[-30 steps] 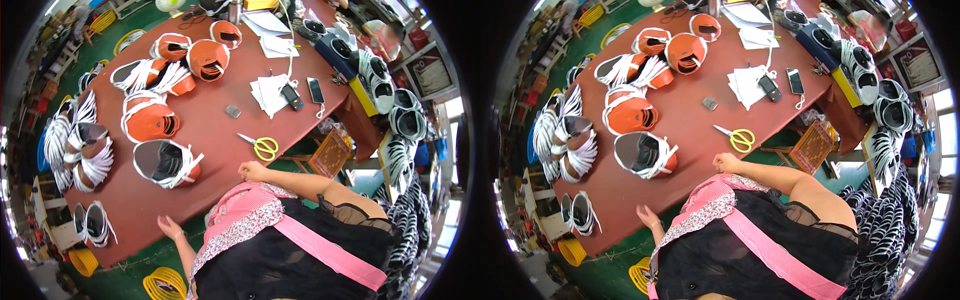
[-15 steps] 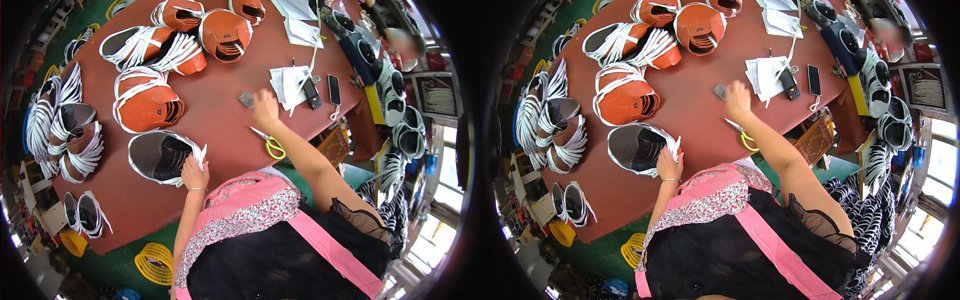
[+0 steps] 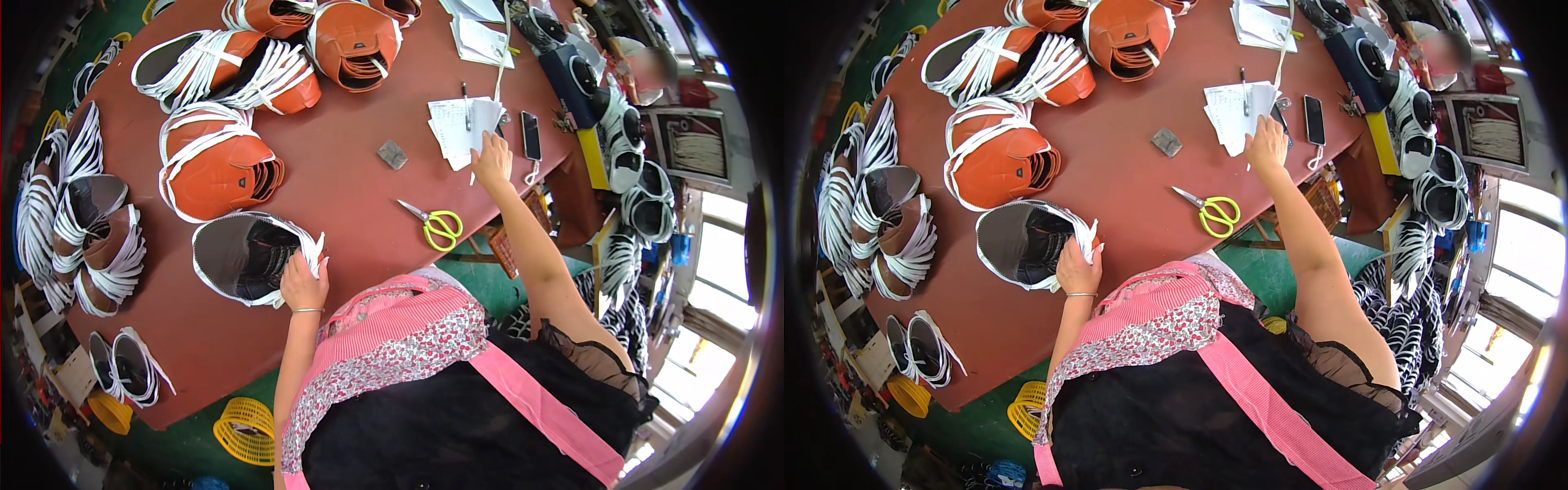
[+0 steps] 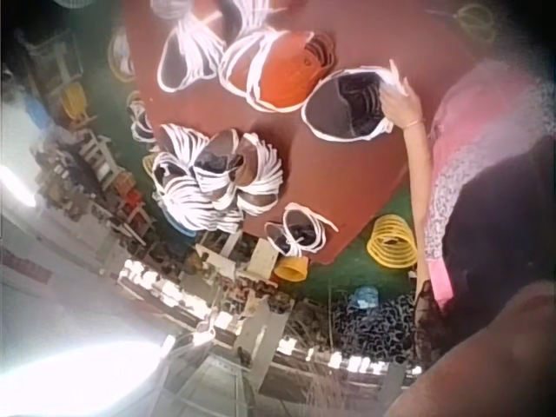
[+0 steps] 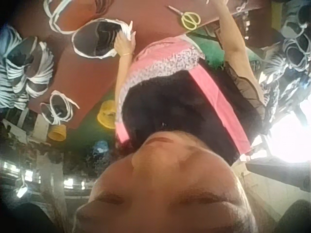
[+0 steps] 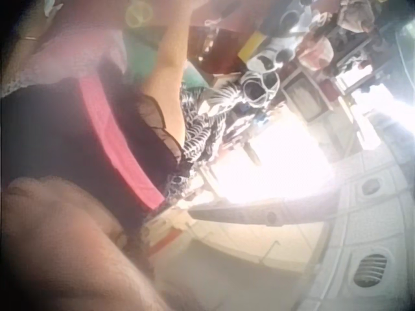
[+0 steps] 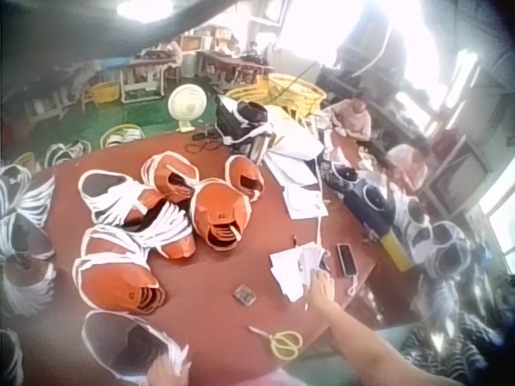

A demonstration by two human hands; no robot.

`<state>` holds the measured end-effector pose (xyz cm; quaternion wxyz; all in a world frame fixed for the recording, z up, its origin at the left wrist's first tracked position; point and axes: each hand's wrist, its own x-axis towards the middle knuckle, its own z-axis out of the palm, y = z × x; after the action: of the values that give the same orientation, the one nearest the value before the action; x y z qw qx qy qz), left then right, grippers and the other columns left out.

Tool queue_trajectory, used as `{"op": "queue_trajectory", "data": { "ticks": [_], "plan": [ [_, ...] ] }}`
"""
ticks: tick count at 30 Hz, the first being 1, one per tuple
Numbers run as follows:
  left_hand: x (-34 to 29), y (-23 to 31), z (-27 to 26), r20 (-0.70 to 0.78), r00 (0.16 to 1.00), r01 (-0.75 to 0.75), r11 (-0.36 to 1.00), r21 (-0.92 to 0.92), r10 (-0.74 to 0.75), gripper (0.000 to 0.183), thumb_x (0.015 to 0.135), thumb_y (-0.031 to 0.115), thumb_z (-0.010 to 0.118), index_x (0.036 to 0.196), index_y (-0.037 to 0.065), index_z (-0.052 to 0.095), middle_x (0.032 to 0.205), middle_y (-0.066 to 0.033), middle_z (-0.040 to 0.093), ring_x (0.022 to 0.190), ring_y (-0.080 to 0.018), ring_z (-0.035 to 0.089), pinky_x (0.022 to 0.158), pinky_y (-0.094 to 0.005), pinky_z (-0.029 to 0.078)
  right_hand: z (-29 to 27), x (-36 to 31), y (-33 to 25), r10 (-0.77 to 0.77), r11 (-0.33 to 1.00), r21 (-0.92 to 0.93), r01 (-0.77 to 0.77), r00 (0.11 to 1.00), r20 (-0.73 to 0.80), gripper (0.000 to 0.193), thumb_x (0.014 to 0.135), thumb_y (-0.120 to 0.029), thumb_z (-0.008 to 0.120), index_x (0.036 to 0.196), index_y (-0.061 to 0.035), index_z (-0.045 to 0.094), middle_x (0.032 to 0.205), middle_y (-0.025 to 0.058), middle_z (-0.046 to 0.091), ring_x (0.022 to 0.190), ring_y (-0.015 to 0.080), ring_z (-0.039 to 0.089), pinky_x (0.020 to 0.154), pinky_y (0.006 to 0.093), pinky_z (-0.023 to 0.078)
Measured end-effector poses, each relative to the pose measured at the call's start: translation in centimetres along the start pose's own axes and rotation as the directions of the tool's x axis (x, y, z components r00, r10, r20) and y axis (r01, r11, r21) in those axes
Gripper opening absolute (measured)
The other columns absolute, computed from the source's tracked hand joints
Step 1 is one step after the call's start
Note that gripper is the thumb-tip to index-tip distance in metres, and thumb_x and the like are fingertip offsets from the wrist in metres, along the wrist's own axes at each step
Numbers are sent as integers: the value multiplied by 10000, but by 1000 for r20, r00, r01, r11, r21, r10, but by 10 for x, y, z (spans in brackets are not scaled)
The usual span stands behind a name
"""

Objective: The person trims shoe upper components with scissors.

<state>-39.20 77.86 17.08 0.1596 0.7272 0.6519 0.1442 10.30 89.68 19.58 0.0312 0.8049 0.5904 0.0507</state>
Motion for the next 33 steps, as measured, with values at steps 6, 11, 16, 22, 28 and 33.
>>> {"op": "queue_trajectory", "data": {
  "ticks": [6,11,16,22,28,33],
  "plan": [
    [1,3,1,-13,1000,-2,1000,20,2,618,864,392,800,1270,-12,566,1042,-196,669,947,-402,665,783,-496,539,-4,6,-1,-2,998,68,2,1000,10,586,888,-265,739,1390,-16,565,1440,148,550,1330,338,509,1059,486,450],
    [19,50,-23,-6,999,34,996,77,-33,683,850,353,796,1378,9,535,1337,-199,589,1266,-393,551,1032,-536,455,-1,10,10,14,996,86,-13,1000,-9,502,880,-219,727,1322,-18,600,1339,137,590,1280,331,539,1034,469,471],
    [82,131,-18,174,922,-326,935,-140,347,671,856,195,766,1452,34,503,1541,-177,465,1462,-403,388,1198,-570,316,3,19,29,25,986,165,-4,991,-129,462,879,-206,724,1286,-6,635,1295,157,621,1244,350,563,1011,476,488],
    [207,250,126,164,662,-670,676,-309,731,571,858,1,625,1419,35,523,1502,-143,511,1454,-349,413,1191,-482,357,3,18,39,77,950,311,17,955,-288,394,883,-144,712,1236,22,661,1206,199,670,1134,392,613,967,481,514],
    [258,350,205,262,591,-776,626,-74,763,680,948,180,645,1577,88,406,1706,-85,292,1540,-360,315,1215,-524,331,3,7,46,129,908,418,9,945,-301,392,872,-96,715,1237,38,662,1171,223,670,1091,410,624,968,469,521],
    [249,329,219,356,629,-717,693,-79,691,724,983,334,658,1589,49,381,1715,-122,264,1556,-367,296,1223,-522,332,4,5,56,162,877,480,13,933,-321,401,874,-83,714,1248,49,655,1209,228,655,1102,407,619,974,456,516]
  ]
}}
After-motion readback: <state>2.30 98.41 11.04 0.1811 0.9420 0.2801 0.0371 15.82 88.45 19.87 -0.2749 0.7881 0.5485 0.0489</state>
